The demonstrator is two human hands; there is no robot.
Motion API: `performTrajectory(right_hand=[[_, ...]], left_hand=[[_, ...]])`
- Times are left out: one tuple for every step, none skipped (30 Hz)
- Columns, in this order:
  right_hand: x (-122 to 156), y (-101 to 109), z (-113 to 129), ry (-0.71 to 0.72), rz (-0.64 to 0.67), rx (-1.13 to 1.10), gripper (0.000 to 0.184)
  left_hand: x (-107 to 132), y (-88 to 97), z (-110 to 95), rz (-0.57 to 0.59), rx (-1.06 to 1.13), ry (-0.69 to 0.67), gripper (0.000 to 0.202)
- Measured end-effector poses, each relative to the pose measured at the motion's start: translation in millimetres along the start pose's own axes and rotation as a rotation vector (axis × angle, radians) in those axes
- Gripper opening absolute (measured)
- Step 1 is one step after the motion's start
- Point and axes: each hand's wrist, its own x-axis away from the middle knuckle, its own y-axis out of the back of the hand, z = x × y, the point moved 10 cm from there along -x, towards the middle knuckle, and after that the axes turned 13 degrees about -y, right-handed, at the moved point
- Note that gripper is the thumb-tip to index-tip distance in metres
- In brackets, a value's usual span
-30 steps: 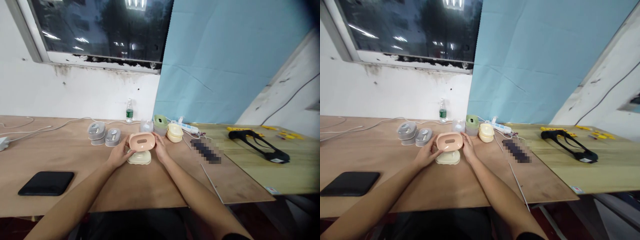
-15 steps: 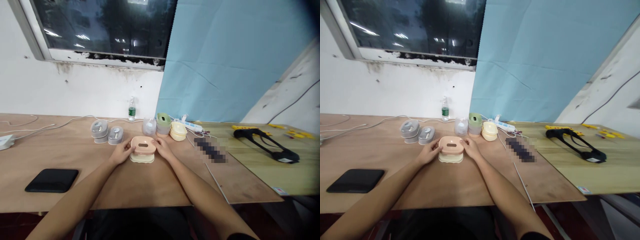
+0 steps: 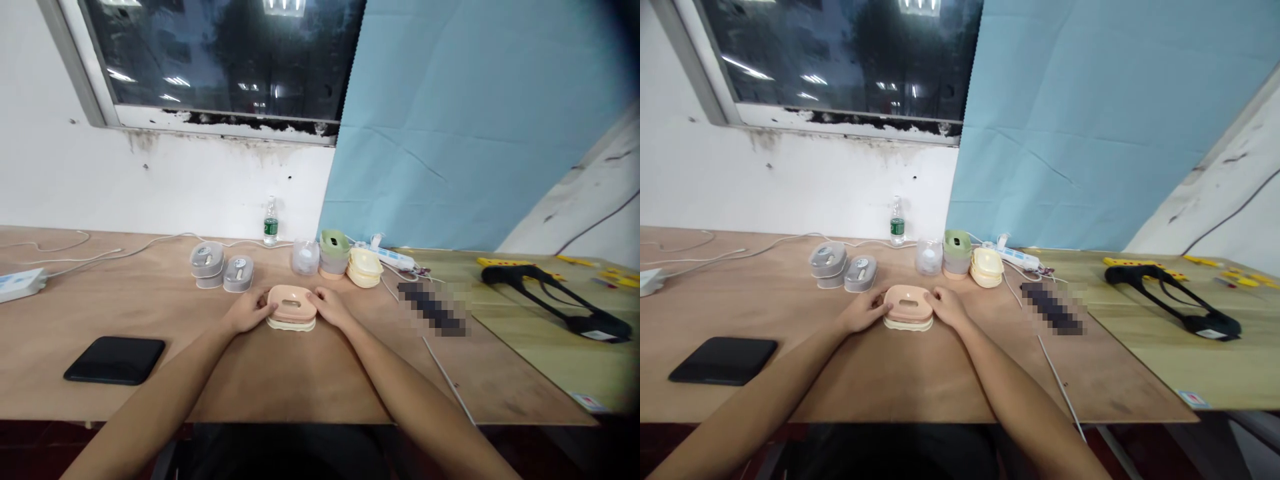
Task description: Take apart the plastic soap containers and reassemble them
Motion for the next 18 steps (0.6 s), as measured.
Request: performTrajectory(right_hand=[[0,-1,0,0.0,0.004,0.014,0.043],[0,-1,0,0.002,0.007,0.025,0.042],[0,-1,0,0.003,0.009,0.035,0.042],[0,-2,1,0.004,0.012,0.044,0.042],[0,-2,1,0.004,0.018,0.054,0.042],[0,-3,2,0.004,0.023,0.065,0.043],[0,-3,2,0.004,0.028,0.079,0.044],[0,-3,2,0.002,0.035,0.095,0.045],[1,-4,2,-0.001,0.04,0.114,0.047],[1,-4,2,-0.002,0.045,0.133,0.049],[1,-5,2,0.0,0.054,0.152,0.05],[1,-6,2,0.005,0.064,0.17,0.052],[2,-7,3,0.012,0.076,0.183,0.053],[2,-8,3,0.019,0.089,0.192,0.054],[3,-10,3,0.023,0.103,0.197,0.054],[4,-11,3,0.025,0.118,0.196,0.055],[4,-12,4,0.028,0.131,0.191,0.055],[5,-12,4,0.032,0.143,0.183,0.055]], left_hand=[[0,-0.1,1,-0.001,-0.005,0.001,0.055],[0,-0.4,2,0.0,-0.011,0.004,0.056],[0,-0.8,2,0.003,-0.017,0.009,0.056],[0,-1.3,3,0.008,-0.025,0.013,0.056],[0,-1.6,3,0.013,-0.031,0.015,0.056],[0,-1.8,3,0.017,-0.036,0.013,0.055],[0,-1.8,4,0.021,-0.039,0.012,0.054],[0,-1.9,4,0.025,-0.043,0.012,0.053],[1,-2.1,5,0.032,-0.049,0.015,0.052],[1,-2.4,6,0.04,-0.057,0.022,0.052],[1,-2.9,7,0.051,-0.065,0.033,0.053],[2,-3.6,8,0.065,-0.074,0.042,0.054],[2,-4.3,9,0.078,-0.081,0.047,0.054],[2,-4.8,9,0.09,-0.084,0.046,0.054],[2,-5.2,8,0.102,-0.084,0.042,0.055],[2,-5.6,8,0.114,-0.081,0.035,0.055],[1,-5.9,7,0.126,-0.078,0.029,0.055],[1,-5.9,6,0.138,-0.077,0.026,0.055]])
